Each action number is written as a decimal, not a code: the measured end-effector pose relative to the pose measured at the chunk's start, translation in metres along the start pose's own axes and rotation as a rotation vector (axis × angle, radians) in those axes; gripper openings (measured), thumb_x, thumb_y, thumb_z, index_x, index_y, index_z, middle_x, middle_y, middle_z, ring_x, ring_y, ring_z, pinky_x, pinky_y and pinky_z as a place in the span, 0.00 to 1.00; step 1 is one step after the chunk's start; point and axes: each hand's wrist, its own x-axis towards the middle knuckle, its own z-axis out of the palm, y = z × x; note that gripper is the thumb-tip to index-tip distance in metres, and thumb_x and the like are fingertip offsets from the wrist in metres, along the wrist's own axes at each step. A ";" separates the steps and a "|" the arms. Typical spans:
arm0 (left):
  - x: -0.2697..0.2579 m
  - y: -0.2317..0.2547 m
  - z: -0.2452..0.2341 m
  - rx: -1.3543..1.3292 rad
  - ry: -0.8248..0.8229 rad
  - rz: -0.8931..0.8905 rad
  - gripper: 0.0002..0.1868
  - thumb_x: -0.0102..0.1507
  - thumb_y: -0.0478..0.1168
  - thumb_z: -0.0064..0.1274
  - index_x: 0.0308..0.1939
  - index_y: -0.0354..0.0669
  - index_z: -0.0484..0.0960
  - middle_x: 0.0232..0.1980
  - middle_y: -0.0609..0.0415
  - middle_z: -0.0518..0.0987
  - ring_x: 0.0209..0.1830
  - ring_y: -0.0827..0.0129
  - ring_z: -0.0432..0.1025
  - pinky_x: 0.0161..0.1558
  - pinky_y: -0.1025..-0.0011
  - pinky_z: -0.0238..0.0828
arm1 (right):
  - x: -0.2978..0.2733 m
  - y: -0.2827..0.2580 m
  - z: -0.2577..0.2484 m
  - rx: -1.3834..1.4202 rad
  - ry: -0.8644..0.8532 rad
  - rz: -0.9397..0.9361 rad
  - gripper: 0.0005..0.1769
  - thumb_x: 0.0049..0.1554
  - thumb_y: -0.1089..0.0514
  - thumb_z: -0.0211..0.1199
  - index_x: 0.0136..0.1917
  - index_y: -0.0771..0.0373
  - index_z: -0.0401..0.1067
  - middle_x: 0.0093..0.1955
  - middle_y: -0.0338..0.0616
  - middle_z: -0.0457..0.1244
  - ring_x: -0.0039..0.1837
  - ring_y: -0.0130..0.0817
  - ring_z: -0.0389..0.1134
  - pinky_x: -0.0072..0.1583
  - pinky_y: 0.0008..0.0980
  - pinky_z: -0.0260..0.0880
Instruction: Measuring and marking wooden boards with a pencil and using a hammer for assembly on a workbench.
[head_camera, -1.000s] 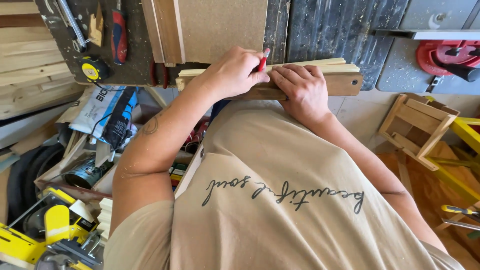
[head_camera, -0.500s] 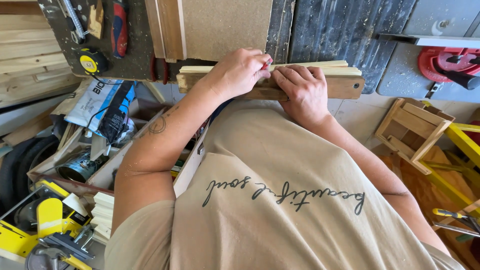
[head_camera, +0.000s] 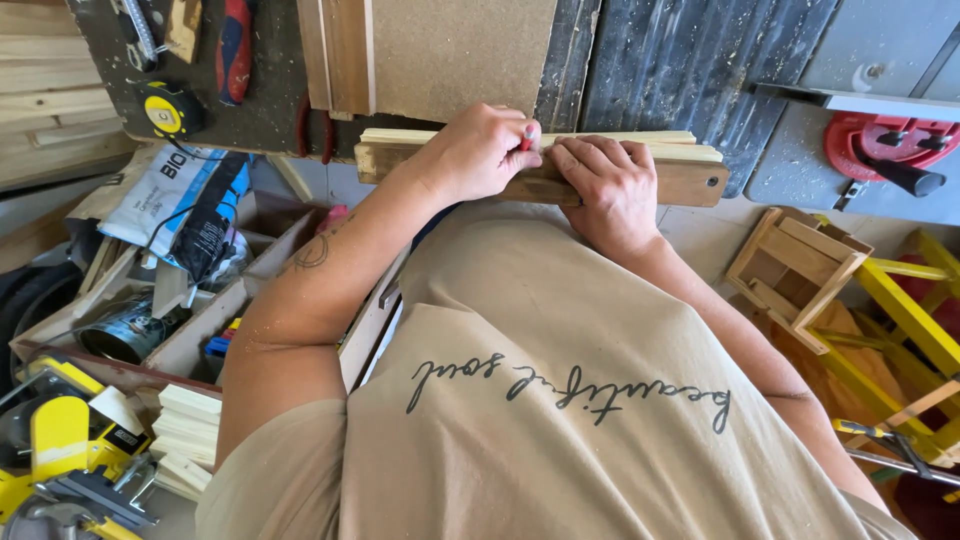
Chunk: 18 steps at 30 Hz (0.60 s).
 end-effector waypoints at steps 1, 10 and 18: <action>0.000 -0.002 0.004 -0.006 0.004 0.024 0.20 0.70 0.47 0.63 0.29 0.44 0.74 0.29 0.50 0.79 0.33 0.49 0.78 0.40 0.58 0.79 | 0.000 0.001 0.000 0.007 0.006 0.001 0.24 0.49 0.57 0.71 0.60 0.52 0.80 0.58 0.34 0.72 0.63 0.35 0.73 0.61 0.36 0.66; -0.002 -0.001 0.007 -0.077 0.046 0.047 0.17 0.69 0.42 0.63 0.28 0.46 0.75 0.28 0.52 0.78 0.34 0.50 0.78 0.41 0.59 0.78 | 0.001 0.002 0.002 -0.001 0.015 -0.004 0.22 0.49 0.55 0.74 0.58 0.52 0.81 0.57 0.34 0.72 0.62 0.35 0.73 0.60 0.35 0.66; -0.001 -0.002 0.013 -0.093 0.067 0.042 0.17 0.69 0.40 0.63 0.27 0.47 0.75 0.27 0.53 0.78 0.32 0.52 0.78 0.41 0.61 0.78 | 0.005 0.000 -0.004 0.015 0.006 -0.006 0.25 0.45 0.60 0.73 0.58 0.53 0.81 0.57 0.35 0.73 0.61 0.37 0.74 0.58 0.35 0.66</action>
